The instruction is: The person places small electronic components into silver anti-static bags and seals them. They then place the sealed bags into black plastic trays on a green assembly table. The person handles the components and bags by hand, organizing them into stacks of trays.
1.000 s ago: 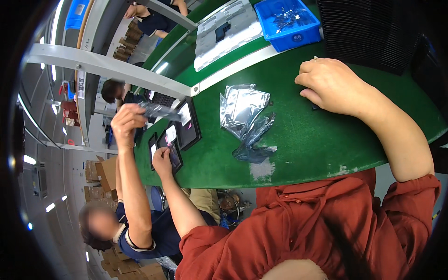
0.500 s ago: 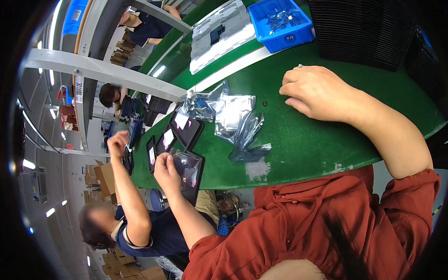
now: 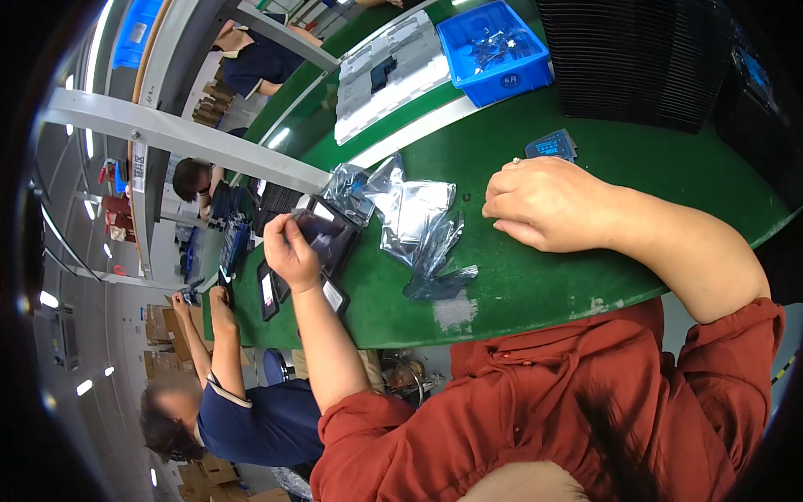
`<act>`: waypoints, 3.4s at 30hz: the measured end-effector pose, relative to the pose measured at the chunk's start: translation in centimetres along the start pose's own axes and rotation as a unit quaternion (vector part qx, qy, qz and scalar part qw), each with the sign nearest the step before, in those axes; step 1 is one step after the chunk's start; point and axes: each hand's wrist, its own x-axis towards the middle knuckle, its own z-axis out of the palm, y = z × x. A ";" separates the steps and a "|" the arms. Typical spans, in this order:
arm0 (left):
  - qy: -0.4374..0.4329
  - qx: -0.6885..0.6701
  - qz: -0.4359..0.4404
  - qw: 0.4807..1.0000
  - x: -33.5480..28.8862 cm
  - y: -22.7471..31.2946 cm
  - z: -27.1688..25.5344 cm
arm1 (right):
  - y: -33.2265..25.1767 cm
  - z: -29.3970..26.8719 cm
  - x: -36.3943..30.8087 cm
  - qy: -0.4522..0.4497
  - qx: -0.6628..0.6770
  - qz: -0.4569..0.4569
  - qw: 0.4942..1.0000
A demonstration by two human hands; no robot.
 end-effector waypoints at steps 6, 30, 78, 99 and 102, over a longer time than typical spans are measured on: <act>-0.028 0.135 -0.070 0.988 -3.4 -12.0 -3.3 | 0.8 1.4 0.8 0.010 0.041 -0.023 0.999; -0.371 -0.280 -0.058 0.883 4.2 17.9 3.4 | -1.6 -2.1 1.1 -0.005 0.130 0.116 0.985; -0.124 -0.314 -0.175 0.925 3.2 14.8 4.0 | -2.7 0.2 4.0 0.185 0.023 0.070 0.980; -0.156 -0.302 -0.128 0.932 3.0 15.8 4.5 | -1.3 0.7 3.4 0.110 0.211 0.179 0.954; -0.185 -0.298 -0.160 0.923 2.9 15.4 4.5 | -0.6 -0.6 3.6 0.196 0.260 0.210 0.922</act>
